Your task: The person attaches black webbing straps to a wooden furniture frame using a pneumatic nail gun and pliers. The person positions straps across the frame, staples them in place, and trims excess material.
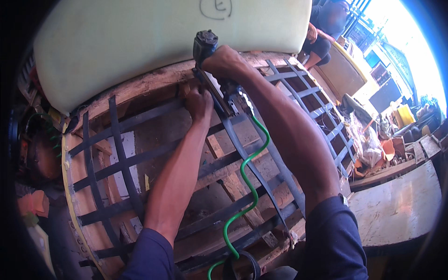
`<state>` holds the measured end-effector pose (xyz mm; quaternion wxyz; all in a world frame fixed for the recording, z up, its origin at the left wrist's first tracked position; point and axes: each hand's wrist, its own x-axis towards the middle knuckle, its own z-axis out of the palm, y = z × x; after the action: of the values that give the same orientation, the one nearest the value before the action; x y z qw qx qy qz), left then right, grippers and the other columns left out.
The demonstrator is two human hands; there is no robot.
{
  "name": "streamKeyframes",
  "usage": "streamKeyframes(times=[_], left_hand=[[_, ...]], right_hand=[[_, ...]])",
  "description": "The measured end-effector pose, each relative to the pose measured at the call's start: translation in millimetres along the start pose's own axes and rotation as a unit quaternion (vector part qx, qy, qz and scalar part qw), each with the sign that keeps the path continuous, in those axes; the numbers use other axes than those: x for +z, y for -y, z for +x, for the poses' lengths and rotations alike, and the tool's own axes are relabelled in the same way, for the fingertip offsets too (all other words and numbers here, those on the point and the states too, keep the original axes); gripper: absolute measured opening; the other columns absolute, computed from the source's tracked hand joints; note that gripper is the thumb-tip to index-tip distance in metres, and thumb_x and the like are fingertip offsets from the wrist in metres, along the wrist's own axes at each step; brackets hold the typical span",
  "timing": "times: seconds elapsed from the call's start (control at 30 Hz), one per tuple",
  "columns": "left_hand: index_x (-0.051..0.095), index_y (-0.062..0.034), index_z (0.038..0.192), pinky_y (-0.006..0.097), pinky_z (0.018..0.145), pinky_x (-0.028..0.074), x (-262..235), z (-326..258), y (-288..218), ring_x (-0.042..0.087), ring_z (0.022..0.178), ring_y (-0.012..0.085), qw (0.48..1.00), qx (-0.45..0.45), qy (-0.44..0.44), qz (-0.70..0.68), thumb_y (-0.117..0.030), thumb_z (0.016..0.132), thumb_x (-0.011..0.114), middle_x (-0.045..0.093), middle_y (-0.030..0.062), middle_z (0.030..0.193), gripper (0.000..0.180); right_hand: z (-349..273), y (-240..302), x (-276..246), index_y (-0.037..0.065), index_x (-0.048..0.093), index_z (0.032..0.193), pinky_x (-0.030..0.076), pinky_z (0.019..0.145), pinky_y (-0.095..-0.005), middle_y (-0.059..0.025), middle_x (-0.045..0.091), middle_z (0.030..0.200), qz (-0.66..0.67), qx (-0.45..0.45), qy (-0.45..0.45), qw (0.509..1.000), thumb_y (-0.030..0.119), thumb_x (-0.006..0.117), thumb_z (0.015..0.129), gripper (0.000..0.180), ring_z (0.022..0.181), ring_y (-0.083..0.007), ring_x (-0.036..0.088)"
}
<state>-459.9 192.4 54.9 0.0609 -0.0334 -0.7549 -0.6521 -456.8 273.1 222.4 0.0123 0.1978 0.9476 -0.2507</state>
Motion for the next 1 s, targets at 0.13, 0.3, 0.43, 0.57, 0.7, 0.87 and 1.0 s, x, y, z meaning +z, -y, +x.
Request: streamKeyframes(times=[0.13,0.3,0.43,0.57,0.7,0.87,1.0], left_hand=[[0.069,0.0021,0.093,0.044,0.072,0.055,-2.1,5.2,6.7,0.075,0.083,0.033,0.999,0.048,-0.005,-0.023,-0.029,0.103,0.055,0.073,0.0227,0.084,0.036],[0.063,0.003,0.098,0.038,0.055,0.057,-6.6,-1.1,14.0,0.073,0.059,0.027,0.974,-0.044,0.083,-0.206,-0.026,0.106,0.051,0.073,0.0167,0.081,0.032],[0.061,0.0023,0.1,0.036,0.052,0.057,-7.5,-3.1,7.9,0.071,0.054,0.0247,0.976,-0.031,0.09,-0.194,-0.026,0.107,0.049,0.073,0.0149,0.08,0.031],[0.06,0.0016,0.102,0.036,0.054,0.057,-12.0,-5.0,0.7,0.072,0.056,0.0243,0.992,0.005,0.071,-0.105,-0.026,0.107,0.048,0.074,0.0145,0.082,0.03],[0.059,0.0009,0.102,0.035,0.055,0.057,-14.3,-7.2,-4.4,0.073,0.058,0.0239,0.988,-0.02,0.089,-0.124,-0.026,0.108,0.047,0.075,0.0141,0.083,0.03],[0.059,0.0008,0.102,0.035,0.055,0.056,-8.2,-3.0,-6.8,0.074,0.058,0.0253,0.975,-0.049,0.123,-0.179,-0.026,0.108,0.047,0.075,0.0148,0.083,0.03],[0.065,0.0004,0.1,0.042,0.071,0.055,-5.0,0.4,3.7,0.075,0.082,0.0298,0.998,-0.005,0.047,-0.05,-0.029,0.105,0.053,0.074,0.0179,0.089,0.032]], right_hand=[[-6.3,6.0,-11.2,-0.006,0.075,0.089,0.056,0.071,-0.0372,-0.0182,0.073,0.084,0.029,-0.015,-0.008,0.999,0.029,0.069,0.077,0.037,0.078,-0.0233,0.072],[-3.9,2.7,-17.8,-0.001,0.077,0.09,0.056,0.075,-0.0366,-0.0174,0.074,0.087,0.044,0.011,-0.032,0.998,0.031,0.074,0.075,0.036,0.084,-0.024,0.072],[8.4,0.2,-16.4,0.0,0.077,0.09,0.056,0.075,-0.0365,-0.0163,0.074,0.087,0.059,0.006,-0.023,0.998,0.033,0.073,0.076,0.037,0.082,-0.0235,0.072],[11.4,11.5,-15.1,0.0,0.077,0.09,0.056,0.071,-0.0364,-0.014,0.074,0.085,0.031,-0.015,-0.004,0.999,0.03,0.071,0.076,0.034,0.078,-0.0232,0.073],[14.3,26.2,-19.0,0.0,0.076,0.086,0.057,0.066,-0.0367,-0.013,0.074,0.081,-0.024,-0.002,0.025,0.999,0.022,0.066,0.076,0.026,0.074,-0.0227,0.074],[26.5,23.0,-21.0,-0.002,0.075,0.083,0.056,0.061,-0.0364,-0.0156,0.074,0.077,-0.031,-0.005,0.08,0.996,0.024,0.061,0.08,0.029,0.066,-0.0217,0.073],[19.1,15.0,-7.9,-0.005,0.074,0.088,0.055,0.067,-0.0381,-0.0159,0.072,0.08,-0.027,-0.021,-0.004,0.999,0.031,0.068,0.078,0.038,0.075,-0.0228,0.071]])
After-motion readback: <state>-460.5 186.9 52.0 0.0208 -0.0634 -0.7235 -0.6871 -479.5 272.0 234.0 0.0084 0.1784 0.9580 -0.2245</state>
